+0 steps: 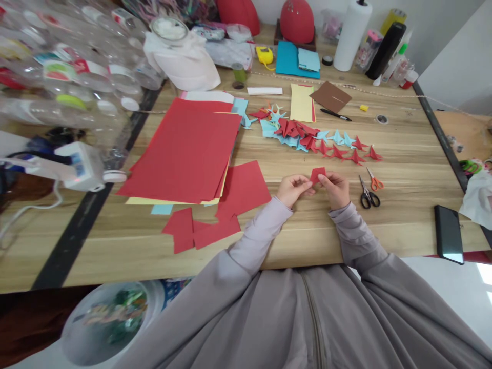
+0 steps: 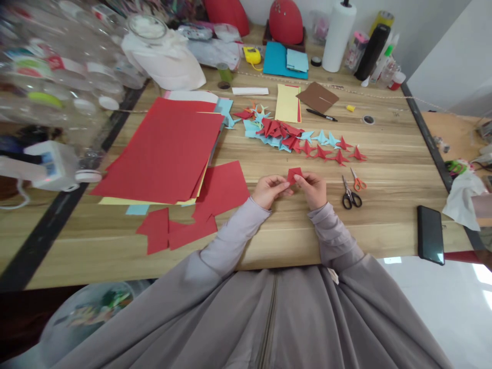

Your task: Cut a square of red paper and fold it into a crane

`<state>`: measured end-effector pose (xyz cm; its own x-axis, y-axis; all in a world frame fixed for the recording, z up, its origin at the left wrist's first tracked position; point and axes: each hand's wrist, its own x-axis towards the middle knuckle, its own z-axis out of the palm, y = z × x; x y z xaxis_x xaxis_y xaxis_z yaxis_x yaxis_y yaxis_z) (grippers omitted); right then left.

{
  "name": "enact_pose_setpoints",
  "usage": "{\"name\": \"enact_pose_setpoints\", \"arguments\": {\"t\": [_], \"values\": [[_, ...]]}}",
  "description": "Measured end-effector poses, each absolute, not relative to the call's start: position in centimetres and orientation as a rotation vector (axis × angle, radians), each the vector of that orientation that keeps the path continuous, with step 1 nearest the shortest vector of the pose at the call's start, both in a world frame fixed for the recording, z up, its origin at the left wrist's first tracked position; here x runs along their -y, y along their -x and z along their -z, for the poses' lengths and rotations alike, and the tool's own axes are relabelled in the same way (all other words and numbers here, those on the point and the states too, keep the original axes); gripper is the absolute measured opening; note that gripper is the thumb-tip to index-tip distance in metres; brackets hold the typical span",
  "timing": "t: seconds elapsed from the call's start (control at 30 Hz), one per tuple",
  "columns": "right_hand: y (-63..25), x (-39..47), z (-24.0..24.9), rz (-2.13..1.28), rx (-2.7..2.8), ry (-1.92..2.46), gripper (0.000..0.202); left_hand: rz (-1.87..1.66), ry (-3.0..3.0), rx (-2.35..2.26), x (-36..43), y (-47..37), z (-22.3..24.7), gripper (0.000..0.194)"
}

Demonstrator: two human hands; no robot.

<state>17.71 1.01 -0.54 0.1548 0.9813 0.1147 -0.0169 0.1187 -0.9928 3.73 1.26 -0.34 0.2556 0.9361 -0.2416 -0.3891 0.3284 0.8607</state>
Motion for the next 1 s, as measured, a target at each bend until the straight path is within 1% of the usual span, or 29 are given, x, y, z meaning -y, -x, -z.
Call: {"name": "enact_pose_setpoints", "arguments": {"t": [0.23,0.47,0.67,0.9,1.0], "values": [[-17.38,-0.81,0.06,-1.076,1.141,1.174,0.027,-0.948,-0.793,-0.871,-1.03,-3.65,0.21,0.044],[-17.42,-0.77,0.45,-1.105,1.251,1.171,0.025,-0.911,-0.890,-0.815,-1.02,-3.52,0.55,0.041],[-17.43,-0.57,0.39,-1.118,1.211,1.170,0.028,-0.890,-0.993,-0.793,-1.04,-3.43,0.56,0.034],[-17.33,-0.63,0.11,-1.135,1.107,1.219,0.036,-0.895,-0.965,-0.755,-0.90,-3.64,0.32,0.036],[-17.41,-0.68,0.24,-1.138,1.057,1.251,0.039,-0.886,-0.954,-0.725,-0.82,-3.70,0.23,0.040]]}}
